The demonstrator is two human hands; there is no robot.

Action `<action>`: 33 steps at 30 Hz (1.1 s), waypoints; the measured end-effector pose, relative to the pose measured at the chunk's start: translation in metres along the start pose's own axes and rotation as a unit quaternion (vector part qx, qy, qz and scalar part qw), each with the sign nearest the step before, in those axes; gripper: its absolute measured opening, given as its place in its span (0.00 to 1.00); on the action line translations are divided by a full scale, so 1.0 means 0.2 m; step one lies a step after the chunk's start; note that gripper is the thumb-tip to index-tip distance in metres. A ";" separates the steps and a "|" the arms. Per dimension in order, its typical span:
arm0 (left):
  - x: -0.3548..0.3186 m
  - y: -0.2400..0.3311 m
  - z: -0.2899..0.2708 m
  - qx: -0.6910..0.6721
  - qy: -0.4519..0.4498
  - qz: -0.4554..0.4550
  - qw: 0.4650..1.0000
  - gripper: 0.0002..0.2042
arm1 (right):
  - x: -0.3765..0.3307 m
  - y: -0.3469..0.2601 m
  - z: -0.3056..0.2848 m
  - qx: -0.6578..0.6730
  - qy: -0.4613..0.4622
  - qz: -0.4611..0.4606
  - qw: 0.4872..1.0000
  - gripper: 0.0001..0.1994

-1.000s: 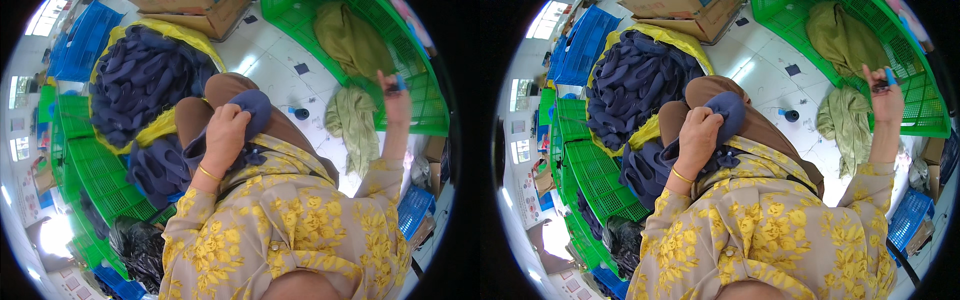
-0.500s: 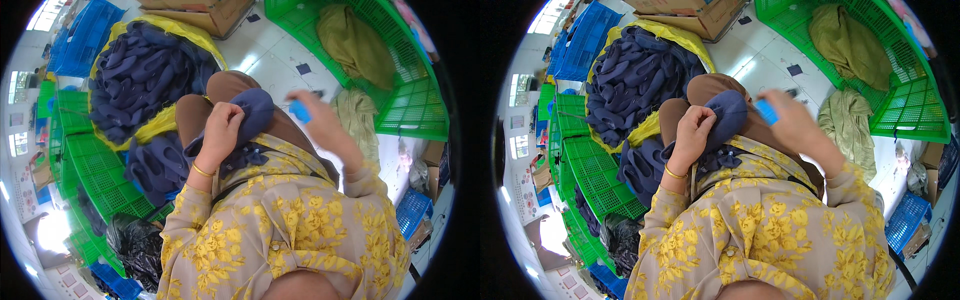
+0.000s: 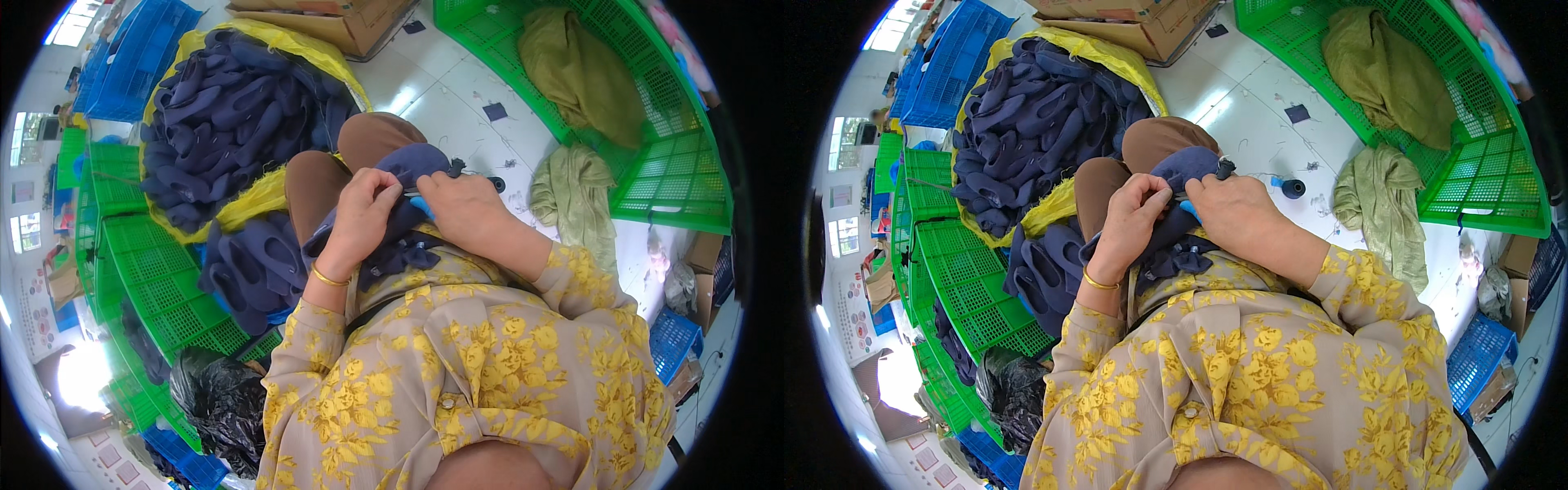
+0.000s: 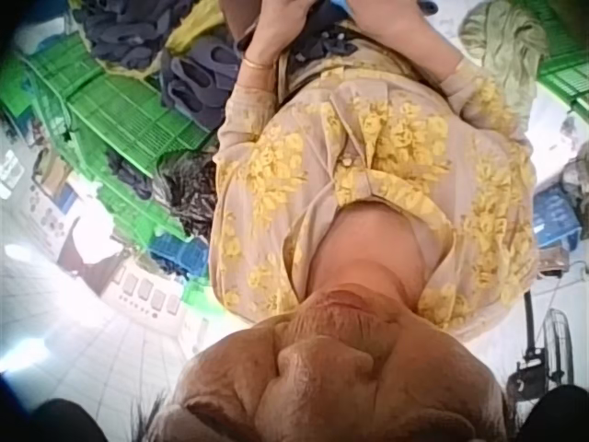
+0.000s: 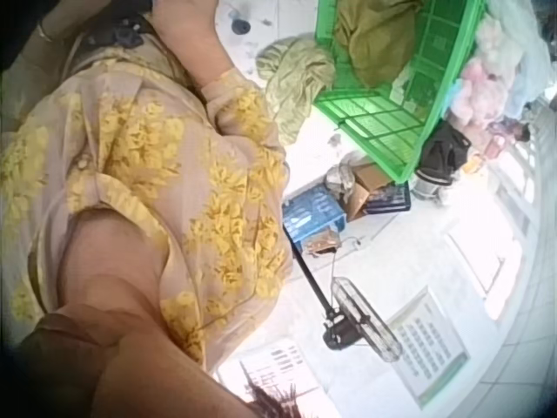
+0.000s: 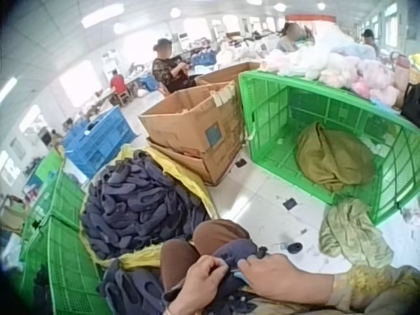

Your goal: The person sits on the floor and uses a blue-handled tool to stitch the upper part of a dark blue slip-on shoe. They repeatedly insert the tool and pull the thread to secure the seam, handling the shoe with both hands throughout the process.

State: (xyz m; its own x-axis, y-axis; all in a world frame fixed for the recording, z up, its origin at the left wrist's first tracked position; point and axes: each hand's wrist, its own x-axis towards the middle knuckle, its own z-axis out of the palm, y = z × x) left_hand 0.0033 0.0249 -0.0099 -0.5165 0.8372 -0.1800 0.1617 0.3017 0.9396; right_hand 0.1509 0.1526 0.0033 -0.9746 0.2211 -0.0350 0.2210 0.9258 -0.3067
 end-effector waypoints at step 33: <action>-0.87 -0.06 -1.27 -0.073 0.552 0.021 0.830 0.06 | -0.12 0.44 0.01 0.621 0.158 0.281 0.714 0.10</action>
State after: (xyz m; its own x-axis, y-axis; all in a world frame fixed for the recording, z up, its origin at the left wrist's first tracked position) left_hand -0.1220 -0.2398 0.0837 -0.9821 -0.1079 0.1546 0.1366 0.1576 0.9780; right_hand 0.1931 0.2285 -0.0249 -0.6440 0.6906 -0.3291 0.1814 -0.2801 -0.9427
